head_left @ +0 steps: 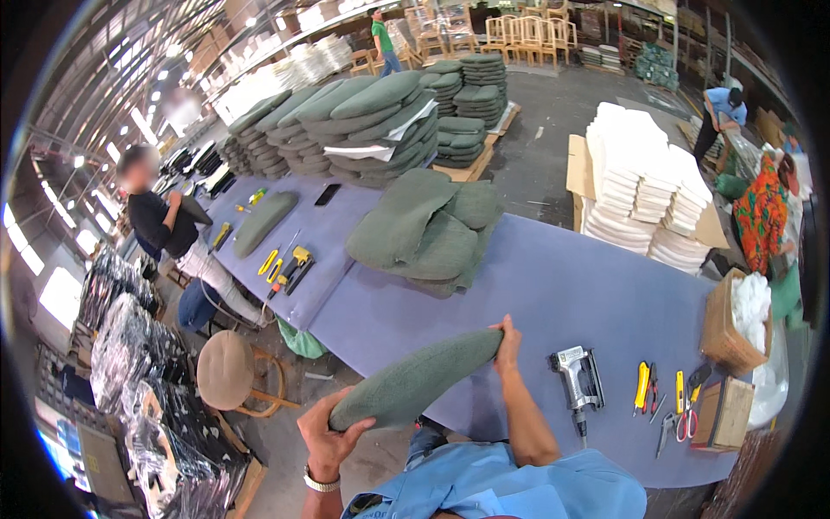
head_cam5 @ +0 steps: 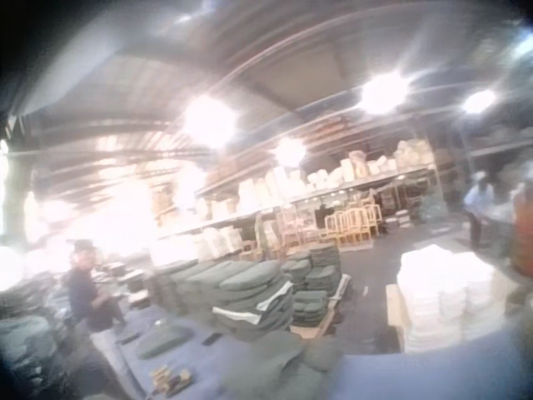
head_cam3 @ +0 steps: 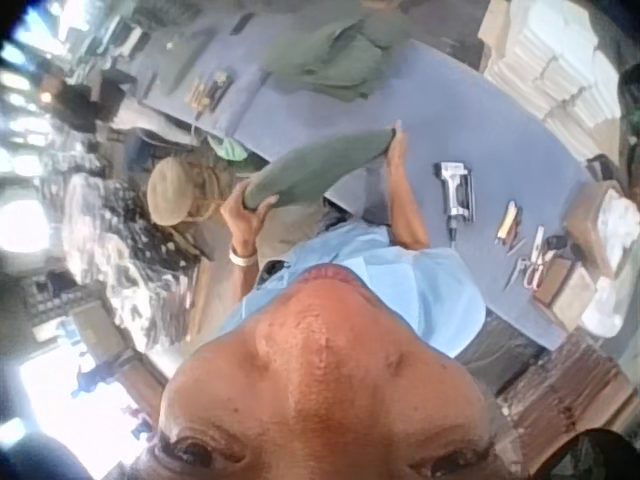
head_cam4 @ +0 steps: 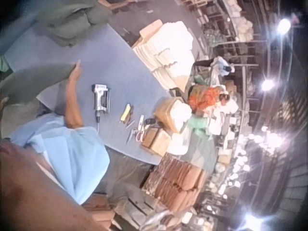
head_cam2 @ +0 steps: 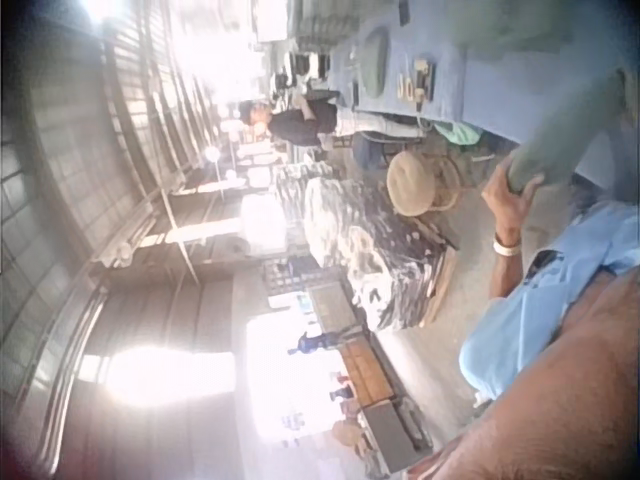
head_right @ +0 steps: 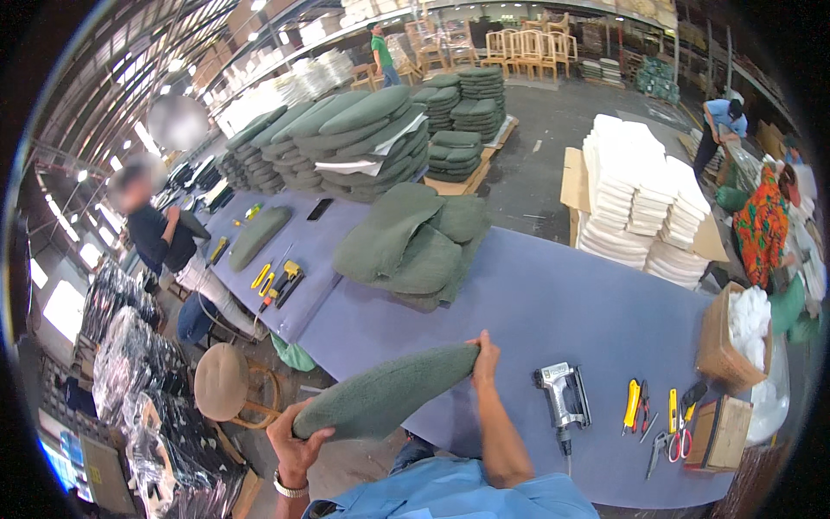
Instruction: The person assembles green fabric cushions by cutting excess fabric with a utility knife, folding edges, and securing them with a staple gun. The person handles multiple cushion pieces, aligns fabric, and staples edges to complete the assembly.
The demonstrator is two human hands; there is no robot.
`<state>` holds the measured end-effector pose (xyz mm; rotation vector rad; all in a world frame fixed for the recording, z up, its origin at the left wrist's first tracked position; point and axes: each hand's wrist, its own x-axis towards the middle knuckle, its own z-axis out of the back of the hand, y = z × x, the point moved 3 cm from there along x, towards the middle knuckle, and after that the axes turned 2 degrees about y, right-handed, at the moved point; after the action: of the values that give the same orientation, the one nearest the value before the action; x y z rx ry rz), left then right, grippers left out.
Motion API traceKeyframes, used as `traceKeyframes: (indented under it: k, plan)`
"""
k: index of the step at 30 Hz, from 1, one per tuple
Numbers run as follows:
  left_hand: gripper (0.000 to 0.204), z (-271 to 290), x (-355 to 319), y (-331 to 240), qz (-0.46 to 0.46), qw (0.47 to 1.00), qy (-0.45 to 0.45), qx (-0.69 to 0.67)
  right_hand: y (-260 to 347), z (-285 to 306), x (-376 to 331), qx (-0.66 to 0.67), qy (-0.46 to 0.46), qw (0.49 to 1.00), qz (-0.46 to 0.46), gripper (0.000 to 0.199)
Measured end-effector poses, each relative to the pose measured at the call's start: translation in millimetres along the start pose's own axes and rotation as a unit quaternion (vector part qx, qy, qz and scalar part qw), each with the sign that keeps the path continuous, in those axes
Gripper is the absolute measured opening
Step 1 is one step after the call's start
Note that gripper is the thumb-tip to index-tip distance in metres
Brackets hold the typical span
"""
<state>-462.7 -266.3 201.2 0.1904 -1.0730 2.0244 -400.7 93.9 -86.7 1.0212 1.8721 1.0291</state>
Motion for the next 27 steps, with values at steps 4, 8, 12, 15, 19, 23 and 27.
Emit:
traceKeyframes:
  k: [4,8,12,15,19,23,27]
  plan:
    - [0.066,-29,-11,17,0.031,0.988,0.037,-0.148,106,31,27,-0.044,-0.018,0.986,0.157,0.057]
    - [0.067,-95,-23,74,0.126,0.971,0.149,-0.140,154,56,29,-0.189,-0.053,0.939,0.283,0.046]
    - [0.068,-138,-47,99,0.091,0.942,0.323,-0.023,119,73,6,-0.504,-0.076,0.740,0.439,0.030]
    - [0.069,-165,-30,90,0.183,0.877,0.410,-0.169,116,90,-2,-0.506,-0.017,0.784,0.359,0.021]
    - [0.070,-237,-4,119,0.169,0.873,0.447,-0.098,118,97,-11,-0.470,-0.026,0.801,0.371,0.018]
    - [0.073,-312,7,184,0.112,0.868,0.448,0.184,110,96,-15,-0.441,-0.046,0.818,0.367,0.020]
    - [0.070,-342,10,194,0.140,0.860,0.485,0.076,104,119,-25,-0.353,-0.075,0.878,0.314,0.030]
